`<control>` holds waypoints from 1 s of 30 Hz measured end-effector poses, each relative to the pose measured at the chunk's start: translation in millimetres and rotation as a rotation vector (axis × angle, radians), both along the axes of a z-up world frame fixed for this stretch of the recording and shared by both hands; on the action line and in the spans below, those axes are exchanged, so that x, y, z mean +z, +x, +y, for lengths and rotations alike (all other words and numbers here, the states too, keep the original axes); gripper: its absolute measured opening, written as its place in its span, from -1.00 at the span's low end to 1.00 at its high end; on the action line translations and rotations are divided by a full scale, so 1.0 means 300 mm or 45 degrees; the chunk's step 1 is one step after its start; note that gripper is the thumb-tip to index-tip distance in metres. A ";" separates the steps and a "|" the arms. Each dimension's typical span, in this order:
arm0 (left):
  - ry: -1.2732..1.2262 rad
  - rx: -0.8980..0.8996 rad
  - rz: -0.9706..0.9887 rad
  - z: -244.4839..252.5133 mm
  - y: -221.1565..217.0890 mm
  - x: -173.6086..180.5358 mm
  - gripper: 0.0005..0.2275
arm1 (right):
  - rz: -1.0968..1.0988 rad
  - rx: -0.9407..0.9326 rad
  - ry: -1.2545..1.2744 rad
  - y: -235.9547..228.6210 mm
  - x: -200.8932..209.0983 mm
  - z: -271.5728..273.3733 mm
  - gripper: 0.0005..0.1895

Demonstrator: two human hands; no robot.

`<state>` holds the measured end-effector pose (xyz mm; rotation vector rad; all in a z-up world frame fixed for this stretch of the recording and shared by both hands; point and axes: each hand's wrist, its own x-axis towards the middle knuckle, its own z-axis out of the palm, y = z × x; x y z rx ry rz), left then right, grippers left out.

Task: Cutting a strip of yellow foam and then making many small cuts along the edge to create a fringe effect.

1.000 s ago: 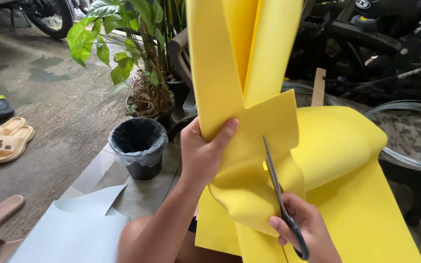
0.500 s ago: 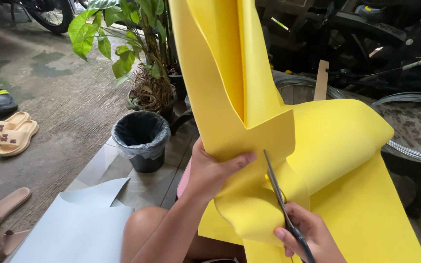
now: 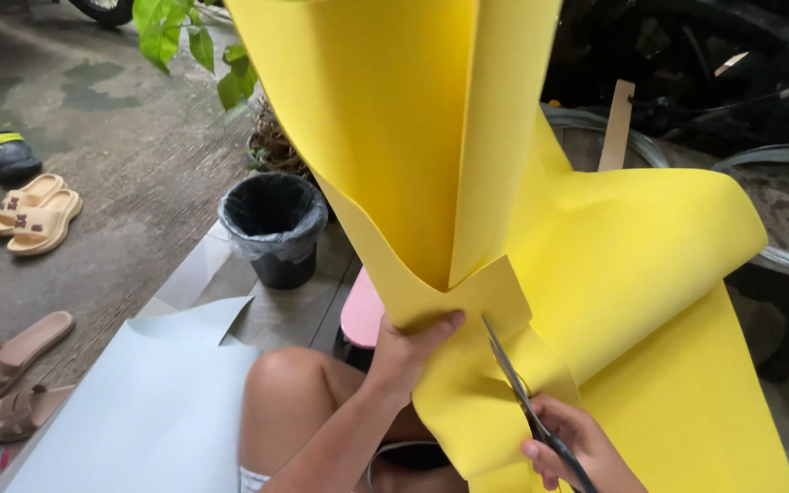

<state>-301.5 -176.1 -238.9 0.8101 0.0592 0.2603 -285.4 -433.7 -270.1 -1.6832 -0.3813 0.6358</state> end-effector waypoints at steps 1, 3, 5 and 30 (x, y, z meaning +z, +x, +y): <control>-0.003 0.002 0.009 -0.009 -0.016 -0.007 -0.80 | 0.009 0.002 -0.003 -0.008 -0.032 -0.014 -0.73; 0.049 0.001 0.010 -0.032 -0.036 -0.016 -0.78 | 0.064 -0.025 0.019 -0.022 -0.092 -0.048 -0.66; 0.079 -0.002 0.072 -0.050 -0.037 -0.017 -0.75 | 0.099 -0.032 0.068 -0.036 -0.103 -0.060 -0.70; 0.482 0.207 -0.076 0.006 -0.011 0.075 -0.77 | -0.195 0.030 0.262 0.020 0.052 0.067 -0.69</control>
